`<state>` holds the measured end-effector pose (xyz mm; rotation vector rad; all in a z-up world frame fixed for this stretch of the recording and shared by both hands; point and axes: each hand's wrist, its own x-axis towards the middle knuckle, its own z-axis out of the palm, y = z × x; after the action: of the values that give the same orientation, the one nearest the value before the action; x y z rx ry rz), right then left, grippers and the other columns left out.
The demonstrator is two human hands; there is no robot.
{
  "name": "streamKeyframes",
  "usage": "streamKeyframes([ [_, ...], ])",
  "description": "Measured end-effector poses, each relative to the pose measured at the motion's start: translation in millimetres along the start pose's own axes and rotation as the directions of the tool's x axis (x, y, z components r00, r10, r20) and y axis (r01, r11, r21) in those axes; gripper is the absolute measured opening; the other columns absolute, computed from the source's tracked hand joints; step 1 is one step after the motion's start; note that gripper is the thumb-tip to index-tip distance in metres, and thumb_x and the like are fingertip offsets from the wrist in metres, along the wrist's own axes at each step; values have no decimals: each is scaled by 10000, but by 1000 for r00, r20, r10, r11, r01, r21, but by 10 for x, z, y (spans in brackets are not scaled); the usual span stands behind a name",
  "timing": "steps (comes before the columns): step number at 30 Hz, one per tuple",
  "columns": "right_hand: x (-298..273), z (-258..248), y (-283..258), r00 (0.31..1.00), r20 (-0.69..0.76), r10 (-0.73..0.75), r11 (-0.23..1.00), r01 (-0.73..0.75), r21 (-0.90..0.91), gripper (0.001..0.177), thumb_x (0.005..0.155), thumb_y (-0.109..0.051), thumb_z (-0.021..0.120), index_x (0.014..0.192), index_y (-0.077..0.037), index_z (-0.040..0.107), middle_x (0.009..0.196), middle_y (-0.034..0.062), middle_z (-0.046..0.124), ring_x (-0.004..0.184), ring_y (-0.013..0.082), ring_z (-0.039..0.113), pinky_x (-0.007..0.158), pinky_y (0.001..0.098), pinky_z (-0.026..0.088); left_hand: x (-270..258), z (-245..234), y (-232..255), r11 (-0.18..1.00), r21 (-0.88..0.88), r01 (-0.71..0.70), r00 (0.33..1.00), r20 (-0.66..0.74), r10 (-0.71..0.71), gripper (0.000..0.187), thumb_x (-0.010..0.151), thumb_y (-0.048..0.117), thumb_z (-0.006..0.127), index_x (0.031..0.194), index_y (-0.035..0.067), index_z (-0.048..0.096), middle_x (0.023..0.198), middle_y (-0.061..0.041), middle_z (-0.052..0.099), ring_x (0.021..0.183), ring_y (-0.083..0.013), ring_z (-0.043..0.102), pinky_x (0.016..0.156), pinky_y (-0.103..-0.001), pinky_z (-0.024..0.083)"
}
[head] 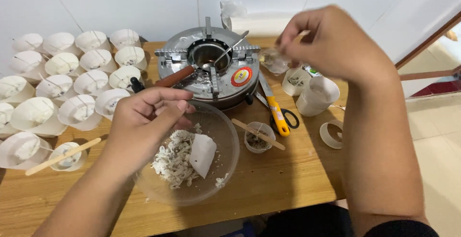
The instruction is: Preparing wicks and adding wax flakes to small cups to finish the candle assembly process.
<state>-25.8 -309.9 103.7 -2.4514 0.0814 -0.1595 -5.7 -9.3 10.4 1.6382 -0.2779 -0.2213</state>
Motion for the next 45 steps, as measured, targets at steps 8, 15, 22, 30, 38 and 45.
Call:
streamKeyframes([
  [8, -420, 350, 92, 939, 299, 171, 946, -72, -316, 116, 831, -143, 700, 716, -134, 708, 615, 2, 624, 555, 122, 483, 566, 294, 374, -45, 26, 12, 999, 31, -27, 1000, 5, 27, 215, 910, 99, 705, 1097, 25, 783, 868, -106, 814, 673, -191, 777, 694, -279, 662],
  [15, -535, 612, 159, 901, 336, 273, 911, -130, -391, 76, 771, -194, 661, 765, -191, 737, 826, -78, 701, 686, 96, 539, 646, 284, 406, -47, 6, 11, 998, 45, -48, 999, 4, 48, 203, 913, 112, 713, 1090, 45, 786, 863, -111, 817, 675, -194, 787, 658, -261, 625],
  [22, -507, 784, 182, 911, 299, 285, 912, -161, -377, 72, 755, -211, 705, 714, -169, 746, 762, -19, 698, 632, 115, 569, 544, 303, 387, -60, -12, 10, 996, 49, -79, 997, 16, 79, 203, 919, 116, 705, 1092, 51, 788, 836, -70, 798, 675, -158, 769, 677, -249, 630],
  [30, -511, 774, 166, 899, 274, 342, 905, -237, -353, 145, 746, -132, 721, 603, -132, 705, 615, -11, 603, 562, 121, 447, 520, 292, 295, -72, -2, 42, 998, 33, -49, 999, 21, 48, 226, 905, 147, 714, 1092, 44, 788, 871, -102, 823, 665, -166, 761, 681, -265, 637],
  [38, -513, 629, 189, 909, 219, 355, 889, -256, -379, 81, 777, -226, 761, 804, -157, 793, 739, 13, 730, 660, 153, 562, 622, 319, 392, -73, -8, 16, 997, -3, -72, 997, 35, 72, 224, 913, 137, 708, 1096, 29, 782, 858, -99, 814, 667, -160, 750, 682, -262, 638],
  [45, -471, 288, -74, 945, 101, 312, 901, -260, -348, 80, 819, -205, 864, 847, -142, 824, 721, 16, 743, 638, 142, 577, 635, 314, 427, -100, 24, 56, 996, -92, -21, 999, 28, 24, 198, 901, 79, 720, 1072, 3, 783, 844, -101, 799, 660, -181, 737, 615, -275, 618],
])
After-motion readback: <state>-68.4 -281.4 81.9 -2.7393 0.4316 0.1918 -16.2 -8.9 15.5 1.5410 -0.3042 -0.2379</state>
